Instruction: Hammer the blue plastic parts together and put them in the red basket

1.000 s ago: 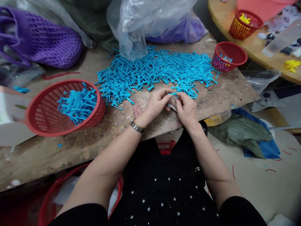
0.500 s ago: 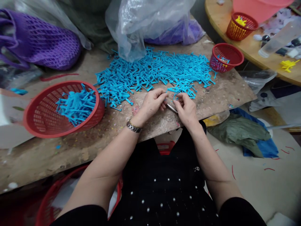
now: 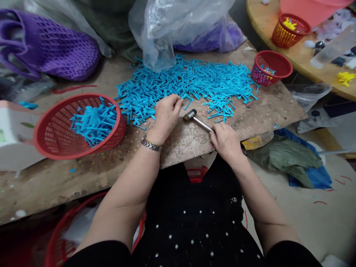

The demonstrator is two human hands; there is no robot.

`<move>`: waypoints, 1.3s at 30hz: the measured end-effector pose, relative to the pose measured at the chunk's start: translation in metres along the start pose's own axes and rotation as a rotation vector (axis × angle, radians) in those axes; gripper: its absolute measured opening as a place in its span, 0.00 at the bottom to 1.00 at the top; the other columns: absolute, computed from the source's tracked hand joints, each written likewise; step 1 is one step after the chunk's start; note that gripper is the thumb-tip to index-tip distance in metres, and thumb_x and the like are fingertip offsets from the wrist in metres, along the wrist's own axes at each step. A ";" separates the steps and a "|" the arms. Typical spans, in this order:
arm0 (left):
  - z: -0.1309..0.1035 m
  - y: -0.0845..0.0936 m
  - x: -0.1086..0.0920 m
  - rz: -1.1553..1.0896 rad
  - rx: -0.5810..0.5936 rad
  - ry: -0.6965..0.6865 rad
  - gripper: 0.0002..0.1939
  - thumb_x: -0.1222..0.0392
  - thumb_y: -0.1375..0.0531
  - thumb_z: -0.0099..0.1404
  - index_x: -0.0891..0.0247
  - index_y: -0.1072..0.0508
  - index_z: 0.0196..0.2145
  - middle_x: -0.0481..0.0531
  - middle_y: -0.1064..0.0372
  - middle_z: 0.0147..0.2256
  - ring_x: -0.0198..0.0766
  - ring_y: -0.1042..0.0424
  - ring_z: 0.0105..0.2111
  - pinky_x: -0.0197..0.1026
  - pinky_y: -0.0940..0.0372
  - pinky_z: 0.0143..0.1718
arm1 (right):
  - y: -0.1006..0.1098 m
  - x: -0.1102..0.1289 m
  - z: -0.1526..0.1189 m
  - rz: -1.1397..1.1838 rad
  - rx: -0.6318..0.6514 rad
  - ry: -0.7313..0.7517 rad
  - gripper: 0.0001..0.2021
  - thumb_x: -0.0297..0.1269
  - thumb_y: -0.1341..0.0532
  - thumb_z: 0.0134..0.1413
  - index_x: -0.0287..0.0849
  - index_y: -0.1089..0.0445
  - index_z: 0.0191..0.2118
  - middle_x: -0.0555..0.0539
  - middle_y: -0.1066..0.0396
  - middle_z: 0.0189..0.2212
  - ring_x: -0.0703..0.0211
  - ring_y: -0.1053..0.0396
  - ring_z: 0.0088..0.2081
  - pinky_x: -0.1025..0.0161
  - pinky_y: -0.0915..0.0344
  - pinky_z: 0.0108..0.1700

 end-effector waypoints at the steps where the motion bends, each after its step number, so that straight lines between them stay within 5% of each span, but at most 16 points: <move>1: 0.001 0.002 0.001 0.033 -0.002 0.000 0.10 0.60 0.45 0.71 0.62 0.29 0.32 0.50 0.29 0.30 0.39 0.29 0.34 0.40 0.39 0.39 | 0.001 -0.003 -0.003 0.030 -0.015 0.003 0.11 0.34 0.48 0.68 0.38 0.29 0.45 0.37 0.27 0.44 0.47 0.31 0.44 0.56 0.37 0.46; 5: 0.002 0.002 0.007 0.161 0.014 0.002 0.10 0.60 0.45 0.72 0.61 0.28 0.33 0.53 0.26 0.34 0.42 0.28 0.38 0.42 0.39 0.42 | 0.009 -0.017 -0.015 0.248 -0.077 0.009 0.12 0.35 0.49 0.68 0.39 0.29 0.46 0.39 0.26 0.43 0.48 0.29 0.43 0.56 0.35 0.45; 11: -0.006 -0.020 -0.003 0.329 0.139 -0.083 0.12 0.60 0.46 0.74 0.62 0.25 0.35 0.58 0.23 0.39 0.44 0.27 0.42 0.42 0.38 0.44 | 0.019 -0.032 -0.020 0.521 -0.168 -0.022 0.14 0.34 0.49 0.66 0.42 0.29 0.50 0.42 0.24 0.42 0.50 0.27 0.44 0.55 0.33 0.48; 23: -0.018 -0.037 -0.029 0.463 0.332 -0.129 0.15 0.60 0.48 0.75 0.65 0.22 0.44 0.61 0.23 0.43 0.48 0.25 0.44 0.44 0.36 0.43 | 0.014 -0.013 -0.013 0.443 -0.219 0.038 0.21 0.35 0.51 0.68 0.40 0.31 0.60 0.37 0.25 0.53 0.46 0.27 0.55 0.46 0.31 0.58; 32: -0.020 -0.038 -0.031 0.355 0.334 -0.150 0.14 0.62 0.48 0.74 0.65 0.22 0.41 0.61 0.23 0.41 0.48 0.25 0.42 0.45 0.35 0.44 | 0.006 -0.015 -0.016 0.390 -0.153 0.002 0.24 0.35 0.52 0.68 0.34 0.33 0.63 0.33 0.25 0.53 0.43 0.27 0.55 0.44 0.31 0.58; 39: -0.023 -0.040 -0.031 0.394 0.278 -0.193 0.14 0.65 0.48 0.72 0.66 0.23 0.36 0.62 0.24 0.37 0.47 0.26 0.40 0.44 0.35 0.42 | 0.042 -0.012 -0.023 0.416 -0.263 0.038 0.24 0.37 0.52 0.70 0.41 0.34 0.65 0.38 0.25 0.53 0.46 0.27 0.54 0.46 0.30 0.58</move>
Point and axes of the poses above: each hand's wrist, its own z-axis towards the middle knuckle, its own y-axis out of the back of the hand, x = y × z, the point moved 7 cm from there along z, towards the middle knuckle
